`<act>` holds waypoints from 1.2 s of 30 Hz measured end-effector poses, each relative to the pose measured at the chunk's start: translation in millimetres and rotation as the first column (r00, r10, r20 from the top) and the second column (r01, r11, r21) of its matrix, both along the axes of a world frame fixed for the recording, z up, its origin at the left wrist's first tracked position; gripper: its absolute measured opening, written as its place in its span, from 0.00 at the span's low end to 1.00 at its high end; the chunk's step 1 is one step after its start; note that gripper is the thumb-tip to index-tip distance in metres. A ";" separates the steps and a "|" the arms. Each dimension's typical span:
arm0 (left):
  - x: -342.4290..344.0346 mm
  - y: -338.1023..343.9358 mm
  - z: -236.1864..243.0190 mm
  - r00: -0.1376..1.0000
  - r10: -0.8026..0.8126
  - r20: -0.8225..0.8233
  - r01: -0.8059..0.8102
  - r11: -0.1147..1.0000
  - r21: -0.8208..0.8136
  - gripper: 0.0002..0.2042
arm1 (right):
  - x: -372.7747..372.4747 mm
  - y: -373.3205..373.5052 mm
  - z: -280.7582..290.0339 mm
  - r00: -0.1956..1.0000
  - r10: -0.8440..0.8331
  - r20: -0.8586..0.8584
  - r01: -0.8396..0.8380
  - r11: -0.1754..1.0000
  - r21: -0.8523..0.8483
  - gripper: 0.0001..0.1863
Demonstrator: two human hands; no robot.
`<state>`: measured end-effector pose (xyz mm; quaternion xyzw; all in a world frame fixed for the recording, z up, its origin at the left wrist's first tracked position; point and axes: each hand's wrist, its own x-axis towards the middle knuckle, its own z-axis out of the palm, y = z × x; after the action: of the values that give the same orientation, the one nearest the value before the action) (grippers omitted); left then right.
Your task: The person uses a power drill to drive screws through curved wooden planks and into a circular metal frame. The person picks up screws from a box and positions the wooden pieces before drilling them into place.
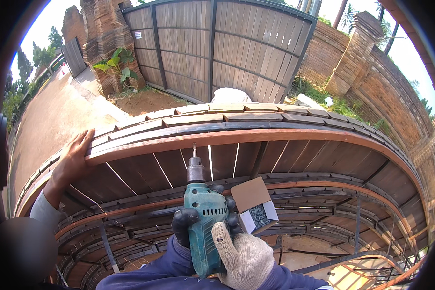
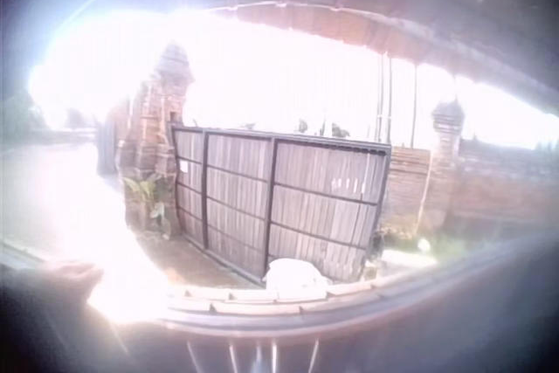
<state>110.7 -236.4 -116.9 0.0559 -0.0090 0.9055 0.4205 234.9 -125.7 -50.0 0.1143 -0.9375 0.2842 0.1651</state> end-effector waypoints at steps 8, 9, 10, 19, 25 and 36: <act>-1.9 0.0 1.6 0.999 0.011 -0.031 -0.011 1.000 0.017 0.36 | -5.7 -2.2 4.1 0.994 -0.011 0.108 0.012 1.000 -0.008 0.40; -2.0 -1.5 -0.7 0.999 0.027 -0.035 -0.027 1.000 0.009 0.36 | -7.4 -1.6 0.7 0.996 0.008 0.093 -0.006 1.000 -0.019 0.40; -2.5 -2.3 -2.8 0.999 0.043 -0.033 -0.043 0.999 0.018 0.36 | -9.9 1.3 -3.2 0.994 0.050 0.097 -0.051 0.999 0.007 0.42; -11.3 -10.0 -7.5 0.998 0.038 -0.047 -0.038 0.999 -0.004 0.37 | -16.8 -1.5 -13.5 0.994 0.088 0.067 -0.085 0.996 -0.037 0.56; -24.9 -11.7 -20.2 0.989 -0.066 -0.130 0.064 0.998 -0.016 0.41 | -19.3 -3.6 -14.6 0.998 0.052 0.039 -0.050 0.998 -0.045 0.52; -15.7 -26.5 -57.4 0.942 -0.059 -0.331 -0.022 0.971 -0.237 0.26 | -1.4 33.3 -92.2 0.879 0.472 0.069 -0.419 0.834 -0.360 0.50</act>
<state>95.0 -262.9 -174.3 0.1585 0.1702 0.8733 0.4280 233.5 -92.4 -142.2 0.2778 -0.8326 0.4777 0.0380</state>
